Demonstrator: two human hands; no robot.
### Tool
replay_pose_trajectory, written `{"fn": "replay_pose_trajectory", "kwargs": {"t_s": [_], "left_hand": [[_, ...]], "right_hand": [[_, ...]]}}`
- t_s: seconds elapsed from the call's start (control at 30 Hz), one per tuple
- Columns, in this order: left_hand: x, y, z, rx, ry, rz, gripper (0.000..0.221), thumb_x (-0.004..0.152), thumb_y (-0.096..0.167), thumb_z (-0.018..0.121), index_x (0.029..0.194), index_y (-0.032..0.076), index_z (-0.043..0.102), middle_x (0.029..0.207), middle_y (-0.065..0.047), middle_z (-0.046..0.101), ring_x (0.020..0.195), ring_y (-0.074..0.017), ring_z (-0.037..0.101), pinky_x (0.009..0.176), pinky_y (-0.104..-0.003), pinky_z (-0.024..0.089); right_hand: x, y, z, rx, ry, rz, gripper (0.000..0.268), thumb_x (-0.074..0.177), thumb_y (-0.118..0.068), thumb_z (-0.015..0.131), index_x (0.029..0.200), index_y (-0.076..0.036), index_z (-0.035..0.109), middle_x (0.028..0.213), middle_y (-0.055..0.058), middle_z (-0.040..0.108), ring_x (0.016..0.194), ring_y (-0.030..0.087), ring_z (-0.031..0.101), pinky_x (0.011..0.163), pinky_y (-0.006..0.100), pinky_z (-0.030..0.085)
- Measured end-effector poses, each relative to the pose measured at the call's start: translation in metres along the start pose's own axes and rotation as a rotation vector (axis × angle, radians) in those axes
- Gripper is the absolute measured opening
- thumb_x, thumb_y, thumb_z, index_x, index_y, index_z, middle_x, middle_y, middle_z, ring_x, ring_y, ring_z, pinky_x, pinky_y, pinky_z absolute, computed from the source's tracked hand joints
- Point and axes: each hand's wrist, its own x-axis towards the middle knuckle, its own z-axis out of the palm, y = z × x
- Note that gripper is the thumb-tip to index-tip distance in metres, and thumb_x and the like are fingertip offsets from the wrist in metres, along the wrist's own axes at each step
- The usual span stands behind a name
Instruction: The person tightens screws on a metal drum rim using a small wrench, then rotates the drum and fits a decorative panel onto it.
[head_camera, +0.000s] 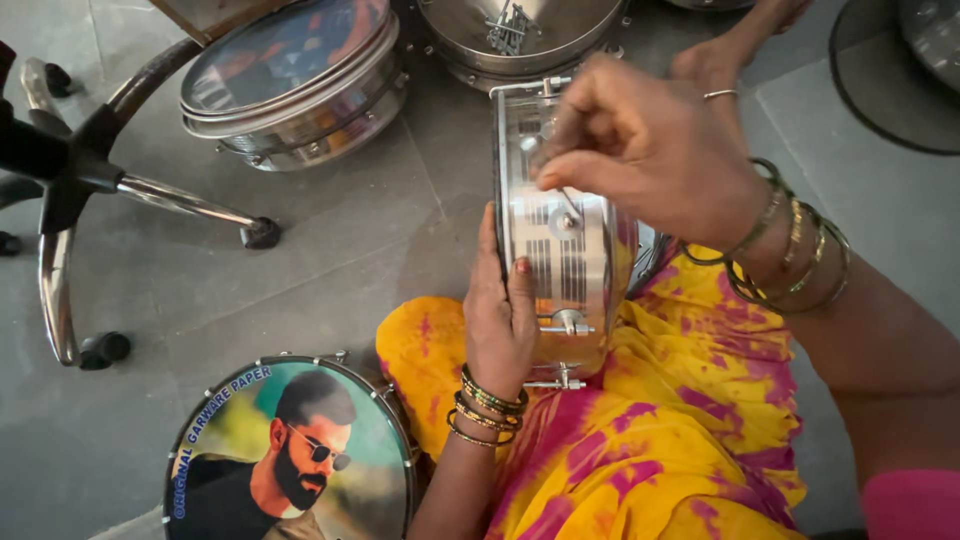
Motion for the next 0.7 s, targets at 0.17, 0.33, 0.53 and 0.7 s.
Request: {"fn": "replay_pose_trajectory", "kwargs": {"t_s": [0.17,0.33,0.53,0.7], "left_hand": [[0.0,0.002,-0.001,-0.018,-0.003,0.019,0.053,0.11,0.019,0.043,0.158,-0.002,0.033,0.147,-0.028,0.056,0.13,-0.0403,0.062,0.104,-0.042,0.051],[-0.001,-0.001,-0.002,-0.036,-0.01,0.05,0.053,0.111,0.02,0.042,0.158,-0.003,0.031,0.15,-0.029,0.053,0.134,-0.0409,0.06,0.106,-0.042,0.05],[-0.002,-0.005,-0.002,-0.032,0.005,0.059,0.053,0.111,0.02,0.043,0.157,-0.004,0.032,0.151,-0.031,0.052,0.135,-0.0425,0.058,0.107,-0.043,0.049],[-0.003,-0.005,0.002,-0.022,-0.001,-0.023,0.053,0.109,0.02,0.048,0.154,-0.006,0.037,0.144,-0.03,0.056,0.128,-0.0424,0.061,0.103,-0.042,0.051]], "right_hand": [[0.024,-0.002,0.007,-0.324,-0.158,-0.109,0.036,0.094,-0.006,0.07,0.13,-0.005,0.065,0.097,0.005,0.075,0.086,0.009,0.072,0.075,0.026,0.059],[0.037,0.0,0.013,-0.471,-0.292,-0.125,0.033,0.088,-0.014,0.074,0.12,-0.009,0.07,0.092,0.007,0.075,0.082,0.017,0.075,0.071,0.032,0.057],[0.045,0.006,0.013,-0.537,-0.406,-0.2,0.033,0.086,-0.018,0.074,0.118,-0.009,0.072,0.095,0.01,0.076,0.083,0.028,0.072,0.072,0.039,0.054],[0.047,0.006,0.017,-0.611,-0.468,-0.164,0.034,0.084,-0.021,0.075,0.117,-0.011,0.074,0.089,0.01,0.076,0.079,0.029,0.072,0.072,0.041,0.053]]}}
